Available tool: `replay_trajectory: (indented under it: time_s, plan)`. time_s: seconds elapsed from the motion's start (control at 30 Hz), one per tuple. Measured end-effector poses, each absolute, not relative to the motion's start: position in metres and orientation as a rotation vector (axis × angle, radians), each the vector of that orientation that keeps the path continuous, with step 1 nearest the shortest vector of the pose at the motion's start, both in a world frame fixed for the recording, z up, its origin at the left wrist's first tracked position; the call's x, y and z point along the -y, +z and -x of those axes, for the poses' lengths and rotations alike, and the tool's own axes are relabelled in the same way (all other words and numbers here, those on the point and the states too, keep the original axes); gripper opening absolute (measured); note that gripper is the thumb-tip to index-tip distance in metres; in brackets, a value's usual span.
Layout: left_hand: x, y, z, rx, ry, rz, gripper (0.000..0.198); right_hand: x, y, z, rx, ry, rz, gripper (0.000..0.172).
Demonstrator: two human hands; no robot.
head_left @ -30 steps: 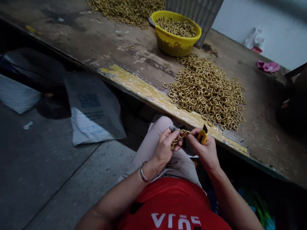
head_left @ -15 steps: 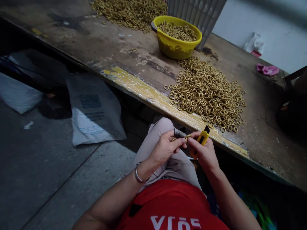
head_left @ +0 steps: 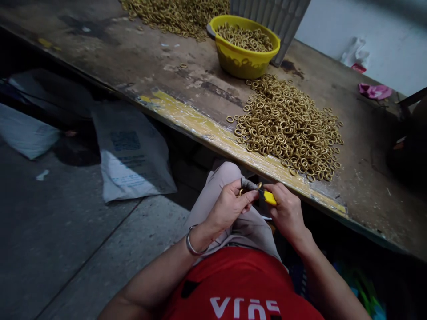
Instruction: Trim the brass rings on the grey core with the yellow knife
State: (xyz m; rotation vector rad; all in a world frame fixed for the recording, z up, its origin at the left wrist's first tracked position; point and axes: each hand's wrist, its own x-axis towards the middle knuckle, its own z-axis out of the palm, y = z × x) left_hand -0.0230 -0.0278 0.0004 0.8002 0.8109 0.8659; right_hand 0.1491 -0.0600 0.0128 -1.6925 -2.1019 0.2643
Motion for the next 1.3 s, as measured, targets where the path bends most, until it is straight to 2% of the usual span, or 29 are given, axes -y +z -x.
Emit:
replay_trajectory:
  time_s: [0.17, 0.33, 0.47, 0.6, 0.77, 0.9, 1.0, 1.07, 1.13, 1.2, 1.3]
  plan:
    - [0.028, 0.001, 0.024, -0.863, 0.870, -1.022, 0.021, 0.062, 0.016, -0.148, 2.221, 0.076, 1.863, 0.037]
    - [0.024, 0.009, 0.024, -0.913, 0.897, -1.262, 0.016, 0.048, 0.022, -0.154, 2.312, -0.032, 2.151, 0.031]
    - [0.029, 0.011, 0.022, -0.891, 0.851, -1.401, 0.012, 0.027, 0.023, -0.193, 1.978, -0.141, 2.610, 0.025]
    - [0.033, -0.005, 0.010, -0.933, 0.697, -1.526, 0.011, 0.014, 0.021, -0.229, 1.936, -0.204, 2.406, 0.015]
    - [0.027, -0.034, -0.012, -0.991, 0.548, -1.789, 0.011, 0.006, 0.016, -0.232, 2.018, -0.110, 2.346, 0.017]
    - [0.022, -0.041, -0.019, -0.956, 0.565, -1.920, 0.018, 0.006, 0.018, -0.228, 1.853, 0.150, 2.239, 0.018]
    - [0.021, -0.037, -0.021, -0.976, 0.767, -1.696, 0.007, 0.012, 0.023, -0.218, 1.501, 0.723, 1.954, 0.025]
    - [0.021, -0.032, -0.023, -0.958, 0.884, -1.490, 0.011, 0.018, 0.024, -0.207, 1.239, 1.122, 1.749, 0.029]
    - [0.022, -0.029, -0.024, -0.949, 0.946, -1.373, 0.021, 0.024, 0.024, -0.193, 1.019, 1.365, 1.601, 0.033]
    - [0.022, -0.026, -0.024, -0.980, 0.978, -1.349, 0.022, 0.028, 0.022, -0.181, 0.886, 1.470, 1.517, 0.036]
    - [0.021, -0.025, -0.021, -1.016, 1.012, -1.268, 0.013, 0.033, 0.021, -0.171, 0.925, 1.502, 1.515, 0.037]
